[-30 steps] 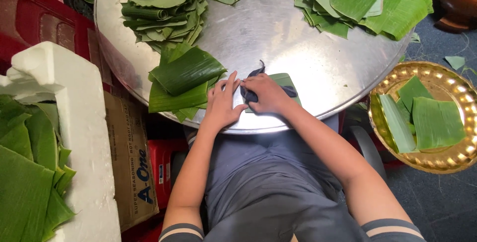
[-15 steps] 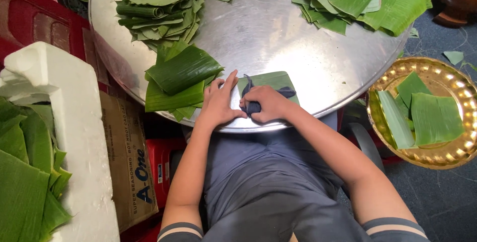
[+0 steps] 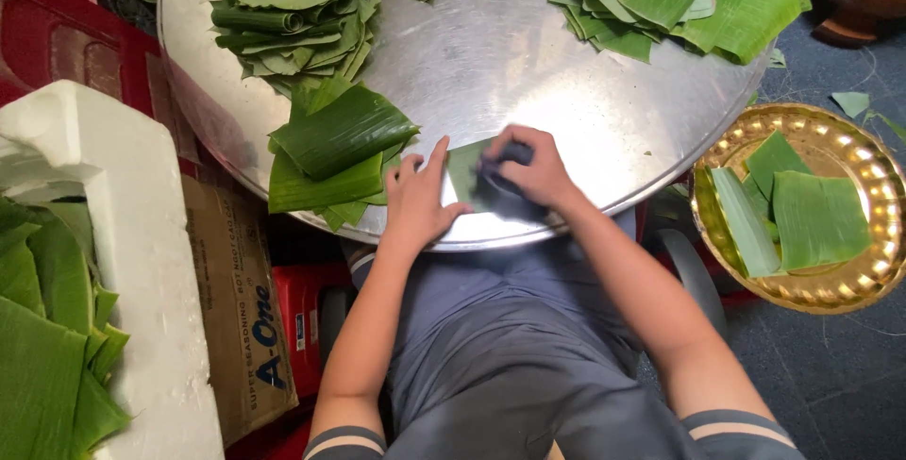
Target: Cleaning banana leaves by wiping them with a cloth on a metal table
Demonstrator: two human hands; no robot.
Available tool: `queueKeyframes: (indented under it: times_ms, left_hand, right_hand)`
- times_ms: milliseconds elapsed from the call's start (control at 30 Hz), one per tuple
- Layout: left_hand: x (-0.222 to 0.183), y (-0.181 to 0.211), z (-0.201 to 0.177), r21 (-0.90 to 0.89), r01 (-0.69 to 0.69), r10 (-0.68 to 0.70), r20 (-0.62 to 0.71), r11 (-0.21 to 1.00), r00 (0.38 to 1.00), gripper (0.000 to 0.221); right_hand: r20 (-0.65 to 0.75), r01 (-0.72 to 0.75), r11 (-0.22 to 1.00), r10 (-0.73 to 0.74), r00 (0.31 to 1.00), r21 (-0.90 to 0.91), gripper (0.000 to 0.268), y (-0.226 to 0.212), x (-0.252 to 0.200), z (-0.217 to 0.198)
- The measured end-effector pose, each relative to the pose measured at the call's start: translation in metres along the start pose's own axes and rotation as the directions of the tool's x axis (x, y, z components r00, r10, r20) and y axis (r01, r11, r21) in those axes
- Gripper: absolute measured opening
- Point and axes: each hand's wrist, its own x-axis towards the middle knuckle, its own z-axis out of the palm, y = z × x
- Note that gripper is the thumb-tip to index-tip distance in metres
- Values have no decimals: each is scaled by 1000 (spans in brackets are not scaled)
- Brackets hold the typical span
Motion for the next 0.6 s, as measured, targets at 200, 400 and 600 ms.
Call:
queueKeyframes:
  times_ms: [200, 400, 600]
  left_hand:
    - [-7, -5, 36, 87, 46, -31, -176, 995, 984, 91]
    - [-9, -8, 33, 43, -2, 10, -178, 999, 984, 129]
    - [-6, -8, 32, 47, 24, -16, -175, 999, 984, 136]
  right_hand:
    - [69, 173, 699, -174, 982, -693, 44, 3, -7, 79]
    - [-76, -64, 592, 4, 997, -804, 48, 20, 1, 27]
    - [-255, -154, 539, -117, 960, -828, 35, 42, 17, -9]
